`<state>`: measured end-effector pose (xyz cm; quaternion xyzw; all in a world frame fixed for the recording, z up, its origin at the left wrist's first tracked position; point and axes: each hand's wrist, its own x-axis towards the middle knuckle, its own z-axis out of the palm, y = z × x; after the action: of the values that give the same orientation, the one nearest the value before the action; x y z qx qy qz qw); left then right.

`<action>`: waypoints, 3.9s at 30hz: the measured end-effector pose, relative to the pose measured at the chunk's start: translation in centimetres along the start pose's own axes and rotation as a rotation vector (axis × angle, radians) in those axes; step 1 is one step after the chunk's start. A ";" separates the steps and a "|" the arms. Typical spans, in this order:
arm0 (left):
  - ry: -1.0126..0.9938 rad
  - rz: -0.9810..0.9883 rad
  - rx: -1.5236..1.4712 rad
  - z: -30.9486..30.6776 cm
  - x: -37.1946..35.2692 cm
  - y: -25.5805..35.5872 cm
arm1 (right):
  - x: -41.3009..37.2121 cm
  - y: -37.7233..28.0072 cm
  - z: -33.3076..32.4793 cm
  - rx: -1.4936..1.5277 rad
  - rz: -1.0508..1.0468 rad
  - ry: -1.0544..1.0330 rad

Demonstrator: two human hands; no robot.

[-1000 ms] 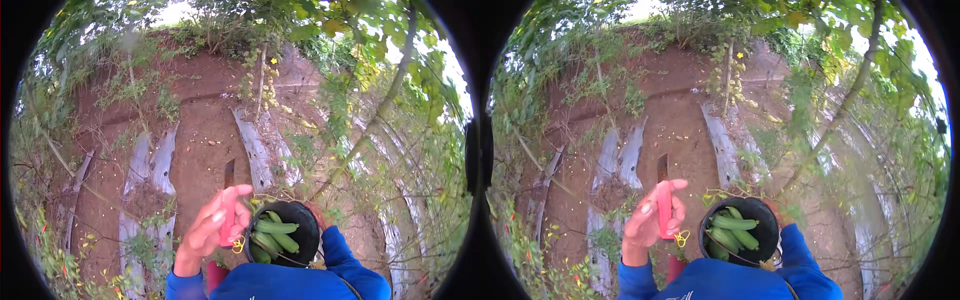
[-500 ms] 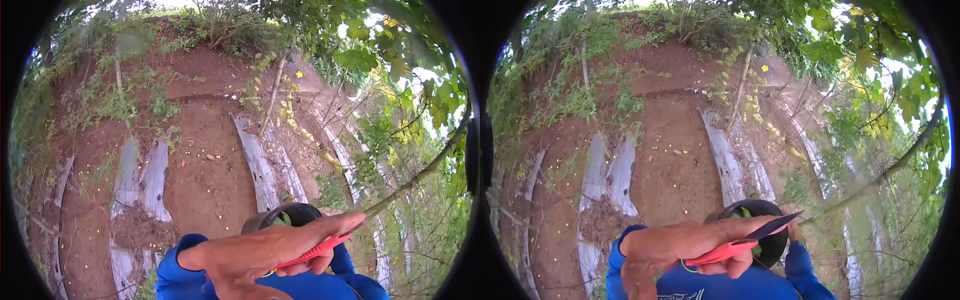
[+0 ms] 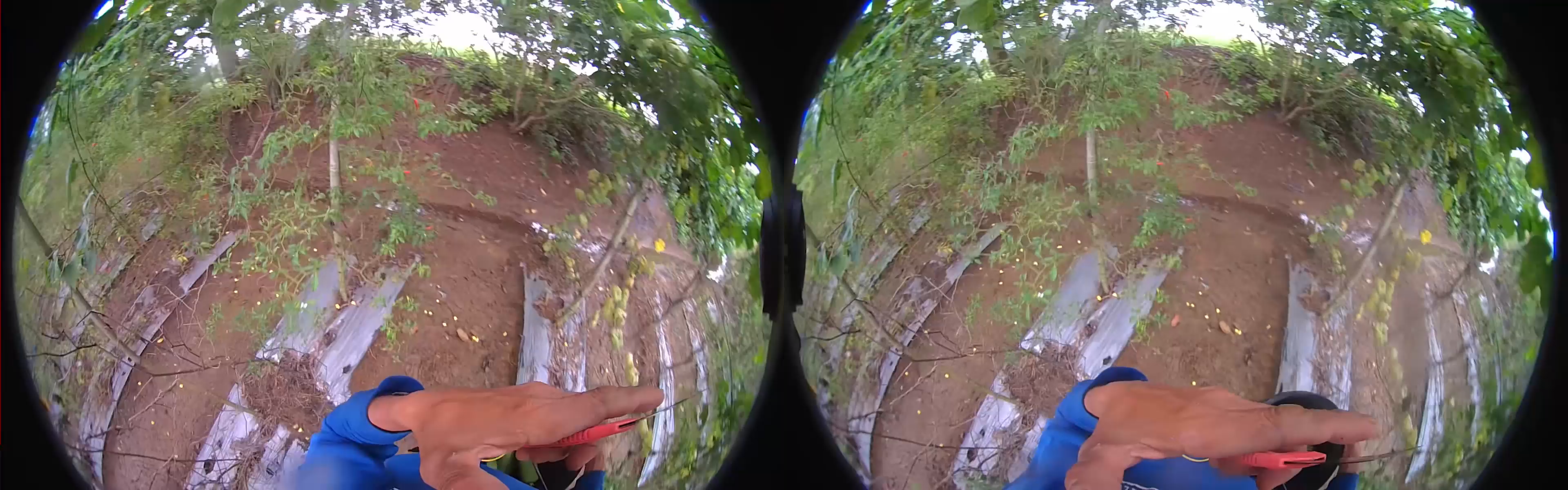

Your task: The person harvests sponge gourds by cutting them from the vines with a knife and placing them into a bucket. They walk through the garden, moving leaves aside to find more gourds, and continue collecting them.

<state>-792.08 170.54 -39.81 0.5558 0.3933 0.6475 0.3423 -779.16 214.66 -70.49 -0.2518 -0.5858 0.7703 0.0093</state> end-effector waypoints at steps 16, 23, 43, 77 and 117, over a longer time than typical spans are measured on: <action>0.224 0.409 0.188 -23.1 17.1 -7.5 | 33.5 -13.5 0.8 -0.071 0.014 -0.178; 0.211 -0.100 0.131 -40.7 19.1 -11.5 | 42.6 -16.1 -0.8 -0.029 -0.031 -0.078; 0.074 0.333 0.101 -71.6 32.3 -25.1 | 78.0 -31.5 2.6 -0.098 -0.026 -0.127; 3.017 0.306 1.331 -125.7 10.6 -17.4 | 156.3 -59.6 57.5 -0.602 0.168 -0.952; 3.845 -0.225 2.553 -144.5 2.3 -19.3 | 197.9 -43.7 131.0 -0.722 0.187 -1.862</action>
<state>-935.22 162.75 -66.46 0.6470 -0.2298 0.2677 0.6760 -1016.50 171.97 -80.94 0.4185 -0.5364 0.4344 -0.5903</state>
